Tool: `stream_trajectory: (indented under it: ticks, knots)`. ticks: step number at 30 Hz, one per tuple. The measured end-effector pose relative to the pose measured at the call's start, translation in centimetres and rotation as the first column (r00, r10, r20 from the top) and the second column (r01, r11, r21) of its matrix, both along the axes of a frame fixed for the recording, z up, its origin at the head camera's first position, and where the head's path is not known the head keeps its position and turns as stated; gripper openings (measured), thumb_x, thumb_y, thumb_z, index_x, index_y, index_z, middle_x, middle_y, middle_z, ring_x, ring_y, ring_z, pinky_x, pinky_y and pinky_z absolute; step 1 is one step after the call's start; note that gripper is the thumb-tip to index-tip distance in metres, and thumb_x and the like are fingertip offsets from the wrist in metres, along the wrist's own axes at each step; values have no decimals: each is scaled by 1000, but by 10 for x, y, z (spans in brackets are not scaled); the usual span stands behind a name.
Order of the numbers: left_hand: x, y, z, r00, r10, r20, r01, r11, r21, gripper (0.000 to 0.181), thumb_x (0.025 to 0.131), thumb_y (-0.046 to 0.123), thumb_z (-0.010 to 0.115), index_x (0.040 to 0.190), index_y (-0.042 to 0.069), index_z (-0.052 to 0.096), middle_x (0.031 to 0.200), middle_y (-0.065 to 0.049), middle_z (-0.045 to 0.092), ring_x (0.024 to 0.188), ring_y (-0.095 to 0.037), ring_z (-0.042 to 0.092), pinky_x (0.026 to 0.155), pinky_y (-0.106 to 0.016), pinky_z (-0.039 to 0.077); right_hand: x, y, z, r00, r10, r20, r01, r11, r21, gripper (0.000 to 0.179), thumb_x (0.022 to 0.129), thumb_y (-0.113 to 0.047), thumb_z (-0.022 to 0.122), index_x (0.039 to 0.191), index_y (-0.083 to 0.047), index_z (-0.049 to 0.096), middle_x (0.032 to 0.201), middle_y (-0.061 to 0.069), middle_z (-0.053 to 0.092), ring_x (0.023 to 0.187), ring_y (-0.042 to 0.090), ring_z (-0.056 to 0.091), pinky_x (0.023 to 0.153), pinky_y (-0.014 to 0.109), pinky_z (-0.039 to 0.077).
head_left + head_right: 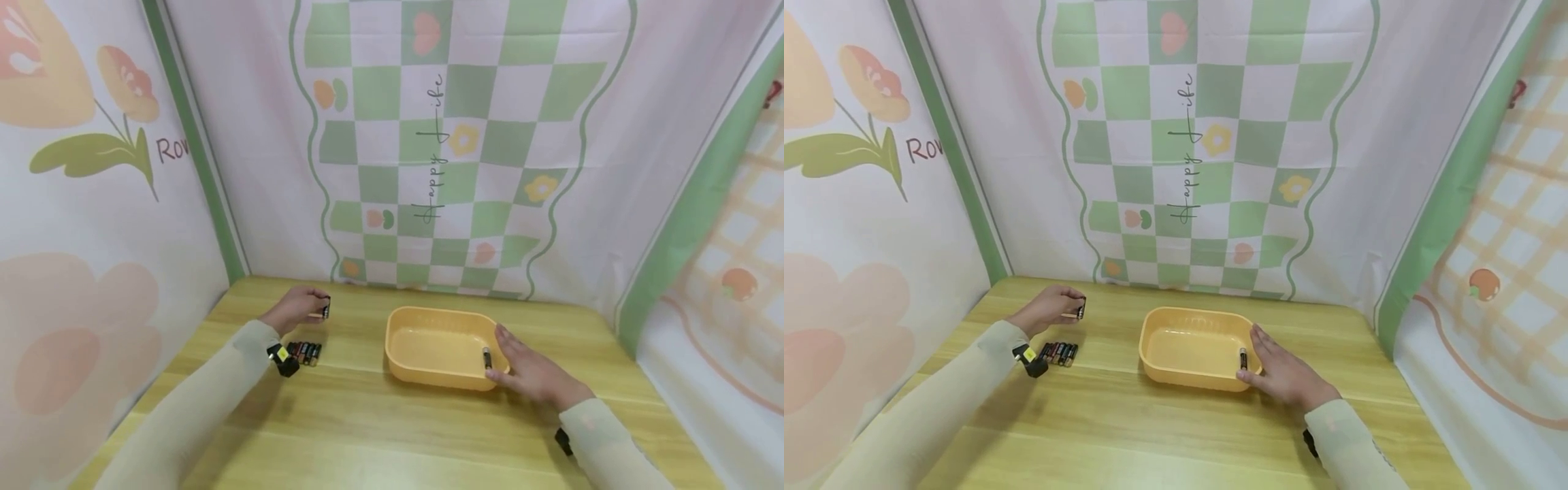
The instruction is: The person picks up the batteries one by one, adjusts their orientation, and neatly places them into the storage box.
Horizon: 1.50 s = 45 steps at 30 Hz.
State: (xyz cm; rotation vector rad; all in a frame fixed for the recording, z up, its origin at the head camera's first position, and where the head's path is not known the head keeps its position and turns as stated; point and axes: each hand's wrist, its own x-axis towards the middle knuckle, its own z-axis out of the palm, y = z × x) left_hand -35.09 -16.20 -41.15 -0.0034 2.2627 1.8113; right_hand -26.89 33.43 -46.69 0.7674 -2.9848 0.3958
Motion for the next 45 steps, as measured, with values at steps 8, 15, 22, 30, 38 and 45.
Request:
stream_trajectory:
  ticks: [8, 15, 22, 30, 38, 45]
  knots:
    - [-7, 16, 10, 999, -31, 12, 30, 997, 71, 28, 97, 5, 56, 123, -7, 53, 110, -15, 55, 94, -24, 56, 85, -37, 57, -1, 1, 0, 1000, -1, 3, 1, 1000, 4, 93, 95, -60, 50, 154, -1, 9, 161, 12, 2, 144, 36, 14, 114, 52, 21]
    - [-11, 28, 18, 998, -69, 13, 68, 992, 111, 25, 97, 4, 57, 119, -8, 55, 110, -17, 57, 90, -23, 58, 83, -35, 58, -1, 0, -1, 1000, 1, -1, -1, 1000, -2, 94, 94, -60, 50, 154, 0, 9, 161, 13, 3, 144, 37, 15, 115, 52, 21]
    - [-8, 41, 19, 997, -73, 23, 69, 988, 141, 27, 97, 4, 58, 121, -8, 55, 108, -16, 59, 88, -22, 60, 80, -35, 58, 1, 0, -4, 1000, -2, 11, 3, 1000, -22, 93, 95, -59, 50, 155, -3, 6, 161, 10, 0, 144, 37, 15, 114, 53, 21]
    - [-9, 50, 21, 995, -94, 30, 88, 984, 157, 23, 97, 5, 59, 119, -2, 60, 117, -22, 57, 90, -23, 61, 81, -36, 58, -1, 0, -3, 1000, 3, -5, -3, 1000, -17, 93, 95, -59, 50, 155, -3, 6, 161, 9, -1, 144, 38, 14, 114, 54, 21]
    - [-10, 64, 20, 992, -122, 25, 116, 976, 185, 30, 95, 4, 61, 124, -3, 58, 108, -17, 61, 92, -24, 62, 83, -36, 58, -1, -1, -2, 998, 26, -57, -24, 999, 39, 93, 95, -58, 50, 152, 5, 14, 159, 17, 6, 144, 40, 12, 115, 55, 18]
    - [-9, 80, 24, 988, -154, 30, 145, 969, 200, 32, 95, 4, 60, 124, -7, 54, 122, -24, 55, 94, -24, 61, 84, -35, 57, -3, -1, 4, 996, 40, -75, -34, 996, 86, 92, 95, -60, 48, 152, 5, 15, 159, 18, 8, 144, 40, 13, 117, 50, 16]
